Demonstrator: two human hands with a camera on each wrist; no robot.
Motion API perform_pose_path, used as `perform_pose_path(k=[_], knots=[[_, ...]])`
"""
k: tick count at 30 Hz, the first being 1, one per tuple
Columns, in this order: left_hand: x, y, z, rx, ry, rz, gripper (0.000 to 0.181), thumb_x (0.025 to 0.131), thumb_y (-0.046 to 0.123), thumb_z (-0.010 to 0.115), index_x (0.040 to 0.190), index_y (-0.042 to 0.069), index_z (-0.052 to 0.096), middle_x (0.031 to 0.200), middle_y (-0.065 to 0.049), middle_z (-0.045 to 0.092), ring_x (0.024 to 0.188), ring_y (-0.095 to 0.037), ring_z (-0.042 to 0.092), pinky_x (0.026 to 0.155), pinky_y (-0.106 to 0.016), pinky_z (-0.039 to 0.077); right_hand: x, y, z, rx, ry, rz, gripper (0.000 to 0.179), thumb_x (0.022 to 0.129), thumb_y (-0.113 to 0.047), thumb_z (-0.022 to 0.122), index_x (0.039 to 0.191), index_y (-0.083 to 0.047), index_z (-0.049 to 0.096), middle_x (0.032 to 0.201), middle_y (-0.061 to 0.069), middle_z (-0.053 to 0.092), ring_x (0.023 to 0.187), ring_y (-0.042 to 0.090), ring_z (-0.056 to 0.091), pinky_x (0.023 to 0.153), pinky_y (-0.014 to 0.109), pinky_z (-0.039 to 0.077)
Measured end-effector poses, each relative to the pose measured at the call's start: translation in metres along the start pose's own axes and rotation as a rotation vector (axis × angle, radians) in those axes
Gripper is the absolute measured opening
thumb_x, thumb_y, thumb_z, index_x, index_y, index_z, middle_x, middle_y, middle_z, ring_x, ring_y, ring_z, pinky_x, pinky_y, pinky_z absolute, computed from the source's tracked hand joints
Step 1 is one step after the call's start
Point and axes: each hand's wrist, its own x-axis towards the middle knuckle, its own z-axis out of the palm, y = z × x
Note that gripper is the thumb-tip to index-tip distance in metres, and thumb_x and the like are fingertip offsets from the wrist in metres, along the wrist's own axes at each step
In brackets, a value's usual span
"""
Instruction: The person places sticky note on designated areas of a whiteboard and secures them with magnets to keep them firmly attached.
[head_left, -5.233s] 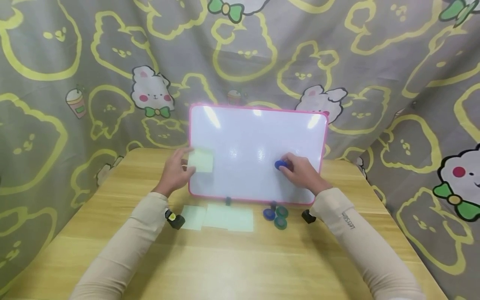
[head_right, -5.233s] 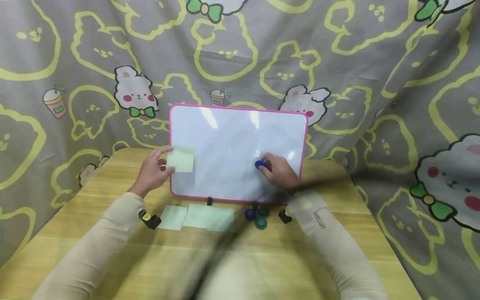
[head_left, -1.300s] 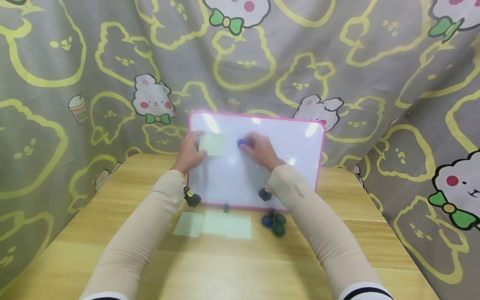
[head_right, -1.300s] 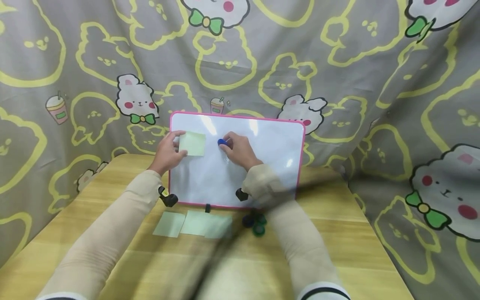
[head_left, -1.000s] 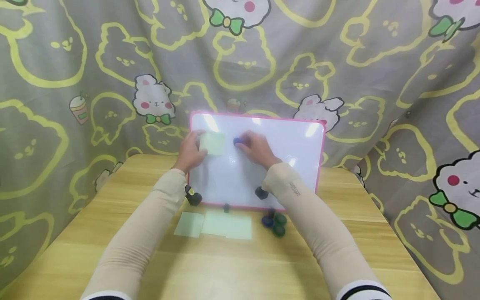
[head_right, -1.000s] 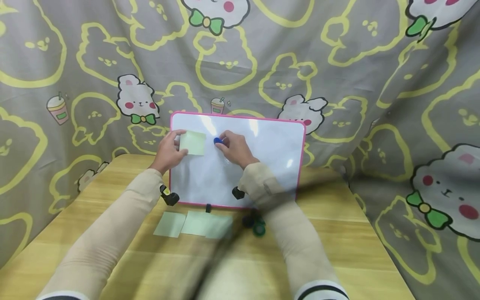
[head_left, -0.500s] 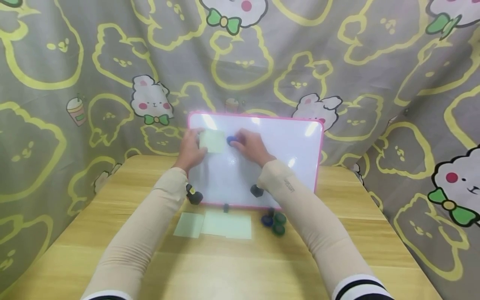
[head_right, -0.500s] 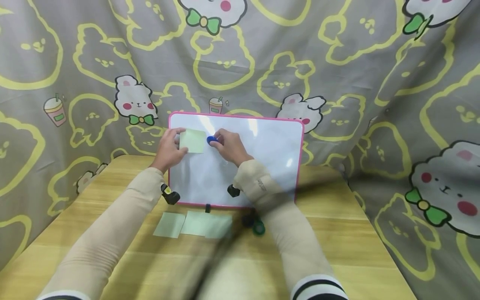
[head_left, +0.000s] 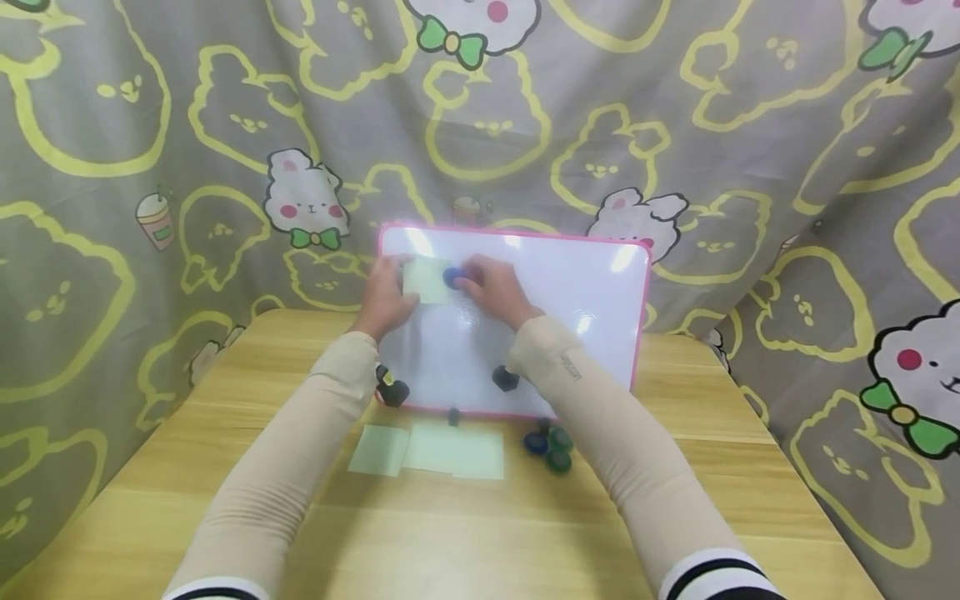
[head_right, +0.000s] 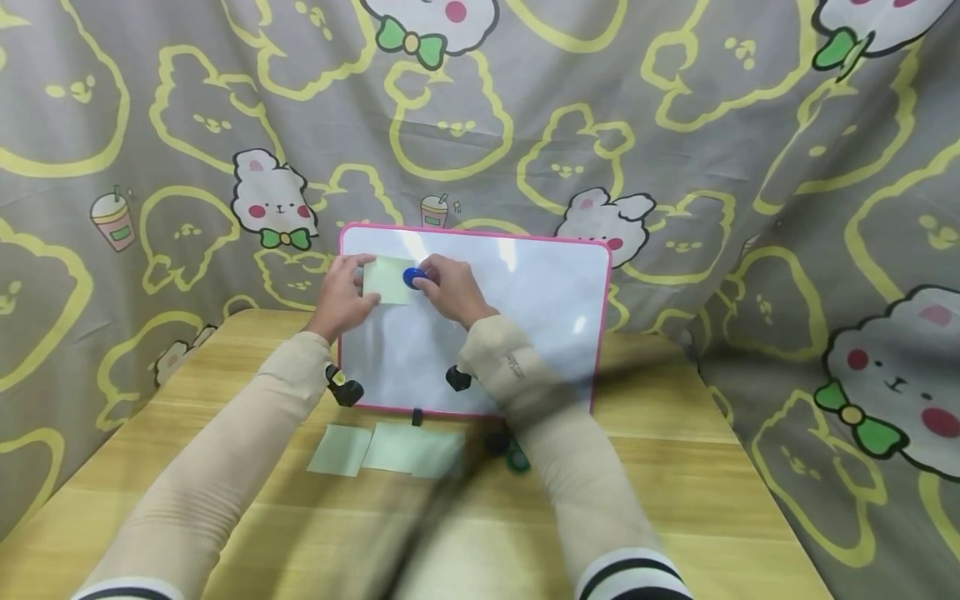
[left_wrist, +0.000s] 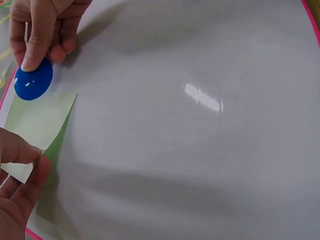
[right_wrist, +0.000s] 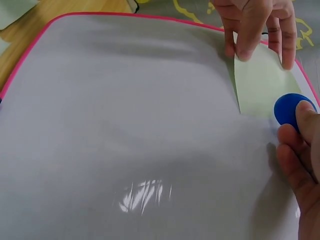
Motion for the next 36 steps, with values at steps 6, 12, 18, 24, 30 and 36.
perform_pose_path(k=[6, 12, 18, 24, 30, 36], knots=[[0.002, -0.001, 0.001, 0.014, -0.001, 0.003, 0.064, 0.073, -0.006, 0.066, 0.134, -0.005, 0.048, 0.130, -0.023, 0.043, 0.114, -0.037, 0.044, 0.101, -0.050, 0.038, 0.004, -0.008, 0.002, 0.008, 0.006, -0.028, 0.011, 0.092, -0.013, 0.066, 0.098, -0.003, 0.065, 0.087, 0.008, 0.066, 0.080, 0.021, 0.060, 0.077, 0.031, 0.050], [0.004, -0.001, 0.002, 0.033, -0.002, 0.014, 0.062, 0.073, -0.006, 0.065, 0.133, -0.005, 0.049, 0.129, -0.024, 0.043, 0.114, -0.038, 0.044, 0.100, -0.050, 0.039, 0.008, -0.019, 0.005, 0.012, 0.022, -0.027, 0.012, 0.092, -0.011, 0.065, 0.102, -0.003, 0.066, 0.090, 0.009, 0.067, 0.083, 0.021, 0.061, 0.081, 0.030, 0.050], [0.003, 0.001, 0.001, 0.026, 0.007, 0.032, 0.062, 0.072, -0.007, 0.065, 0.132, -0.005, 0.050, 0.127, -0.024, 0.044, 0.109, -0.037, 0.045, 0.095, -0.050, 0.041, 0.013, -0.023, 0.009, 0.002, 0.044, -0.023, 0.013, 0.093, -0.011, 0.064, 0.103, -0.004, 0.066, 0.092, 0.008, 0.069, 0.084, 0.019, 0.064, 0.081, 0.027, 0.051], [0.002, 0.003, 0.003, 0.013, 0.007, 0.029, 0.061, 0.073, -0.008, 0.065, 0.132, -0.005, 0.050, 0.127, -0.023, 0.044, 0.107, -0.036, 0.046, 0.093, -0.049, 0.043, 0.016, -0.024, 0.010, 0.013, 0.051, 0.013, 0.013, 0.093, -0.011, 0.063, 0.105, -0.005, 0.066, 0.093, 0.008, 0.069, 0.084, 0.017, 0.065, 0.080, 0.026, 0.052], [0.001, 0.006, 0.003, 0.024, 0.002, 0.032, 0.060, 0.073, -0.009, 0.065, 0.131, -0.006, 0.050, 0.128, -0.024, 0.044, 0.110, -0.037, 0.046, 0.095, -0.049, 0.043, 0.019, -0.024, 0.011, 0.011, 0.070, 0.037, 0.013, 0.093, -0.011, 0.063, 0.104, -0.005, 0.067, 0.091, 0.007, 0.069, 0.082, 0.017, 0.065, 0.079, 0.027, 0.051], [0.002, 0.010, 0.002, 0.027, 0.011, 0.044, 0.060, 0.072, -0.010, 0.065, 0.130, -0.007, 0.051, 0.126, -0.025, 0.045, 0.107, -0.038, 0.046, 0.095, -0.049, 0.042, 0.022, -0.024, 0.011, 0.011, 0.088, 0.061, 0.013, 0.092, -0.013, 0.064, 0.103, -0.005, 0.068, 0.092, 0.007, 0.069, 0.085, 0.020, 0.063, 0.081, 0.029, 0.051]])
